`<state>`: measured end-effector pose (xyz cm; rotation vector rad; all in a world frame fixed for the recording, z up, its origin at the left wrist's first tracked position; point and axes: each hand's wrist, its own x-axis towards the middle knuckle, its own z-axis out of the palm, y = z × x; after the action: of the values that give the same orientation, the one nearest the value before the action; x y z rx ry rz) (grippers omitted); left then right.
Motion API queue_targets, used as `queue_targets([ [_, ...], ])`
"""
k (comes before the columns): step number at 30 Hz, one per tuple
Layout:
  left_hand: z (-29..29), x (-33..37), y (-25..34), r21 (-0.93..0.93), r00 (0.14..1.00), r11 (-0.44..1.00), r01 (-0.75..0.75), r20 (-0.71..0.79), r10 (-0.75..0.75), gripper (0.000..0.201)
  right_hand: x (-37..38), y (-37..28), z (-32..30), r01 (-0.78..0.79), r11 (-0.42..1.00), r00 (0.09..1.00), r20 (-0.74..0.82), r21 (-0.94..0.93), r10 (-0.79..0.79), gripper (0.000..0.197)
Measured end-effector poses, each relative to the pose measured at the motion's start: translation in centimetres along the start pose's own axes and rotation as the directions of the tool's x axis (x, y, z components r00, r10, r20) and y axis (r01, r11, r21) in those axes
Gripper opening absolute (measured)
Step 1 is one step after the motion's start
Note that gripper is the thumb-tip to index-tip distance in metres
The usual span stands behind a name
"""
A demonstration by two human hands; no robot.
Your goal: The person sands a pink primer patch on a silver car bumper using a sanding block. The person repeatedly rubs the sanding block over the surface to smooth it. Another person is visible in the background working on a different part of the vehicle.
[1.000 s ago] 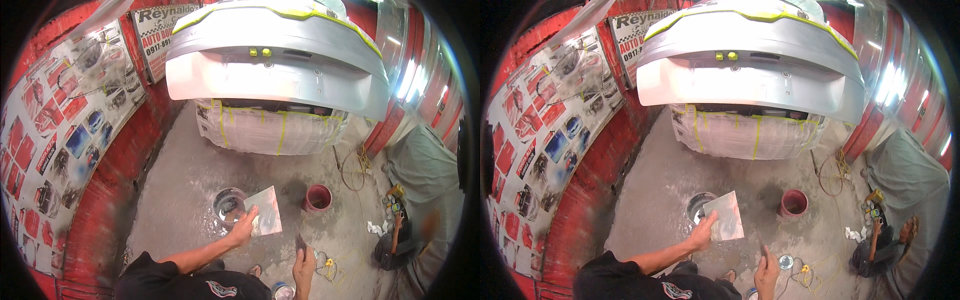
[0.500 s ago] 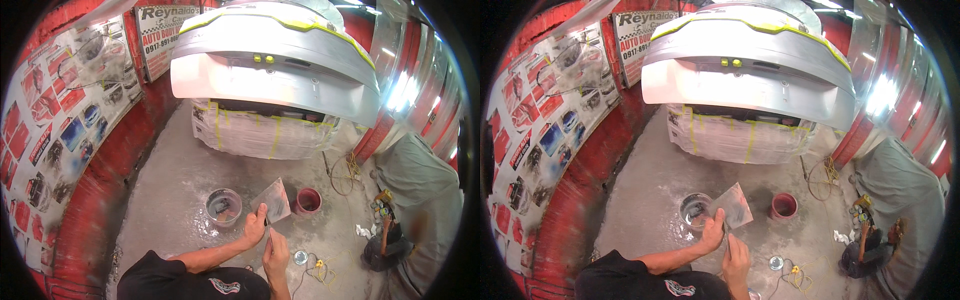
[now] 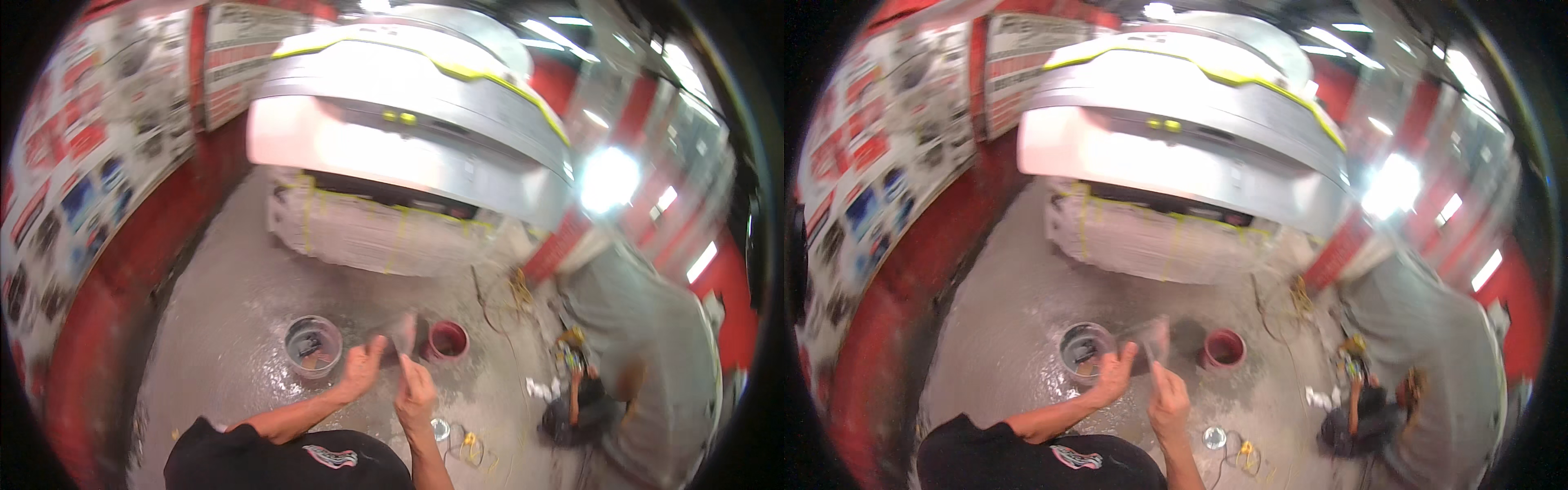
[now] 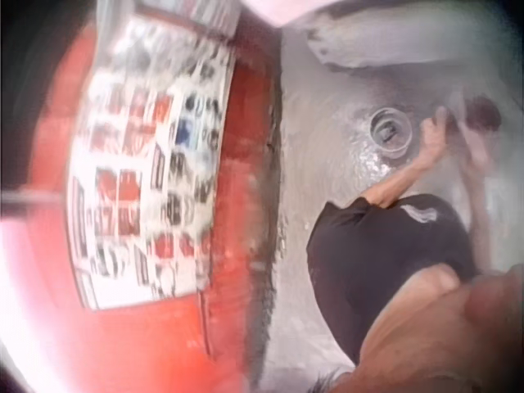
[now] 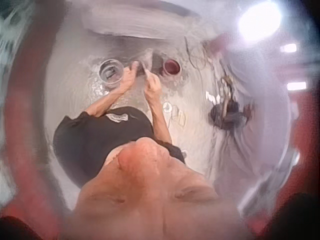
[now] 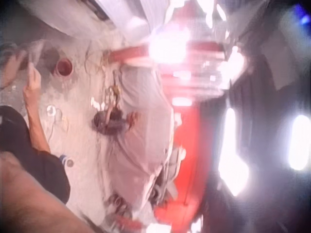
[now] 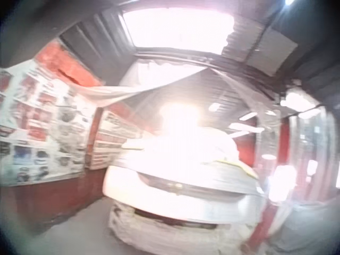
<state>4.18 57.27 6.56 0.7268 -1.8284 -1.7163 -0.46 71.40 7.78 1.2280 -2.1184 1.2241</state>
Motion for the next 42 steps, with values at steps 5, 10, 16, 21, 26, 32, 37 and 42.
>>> queue_targets([
  [5,-2.2,1.6,-2.1,-0.099,0.989,0.984,-0.146,-0.048,0.141,0.060,2.2,-1.3,1.6,-0.011,1.000,0.999,0.043,0.025,0.010,0.053],
  [10,-1.9,0.6,-6.4,0.327,0.998,0.944,-0.039,0.058,0.021,0.065,4.7,0.9,0.3,0.001,0.994,0.997,-0.078,-0.108,-0.009,0.047],
  [16,-4.6,5.7,-6.5,-0.359,0.994,0.932,0.059,0.104,-0.023,0.046,5.8,2.6,-1.9,-0.420,0.703,0.820,-0.091,0.574,0.564,0.029],
  [21,-2.2,6.3,0.8,-0.605,0.981,0.780,0.158,0.187,-0.053,0.038,1.4,2.5,2.0,-0.579,0.150,0.608,0.302,0.801,0.734,0.042],
  [26,-0.7,4.1,-0.7,-0.498,0.968,0.855,0.146,0.249,-0.020,0.036,-0.6,4.2,3.0,-0.574,-0.063,0.452,0.380,0.816,0.807,0.048],
  [32,-1.3,1.4,-1.1,-0.442,0.870,0.843,0.306,0.489,-0.059,0.038,-2.2,11.4,0.2,-0.709,0.461,0.499,-0.082,0.534,0.863,0.042],
  [37,-0.6,2.5,-1.3,-0.278,0.954,0.944,0.180,0.285,-0.098,0.037,-1.2,7.6,-2.1,-0.590,0.692,0.763,0.009,0.416,0.646,0.029],
  [42,-1.6,5.9,0.3,-0.534,0.953,0.796,0.286,0.245,-0.178,0.036,-1.1,6.1,-3.4,0.072,0.937,0.800,0.580,-0.343,0.151,0.023],
])
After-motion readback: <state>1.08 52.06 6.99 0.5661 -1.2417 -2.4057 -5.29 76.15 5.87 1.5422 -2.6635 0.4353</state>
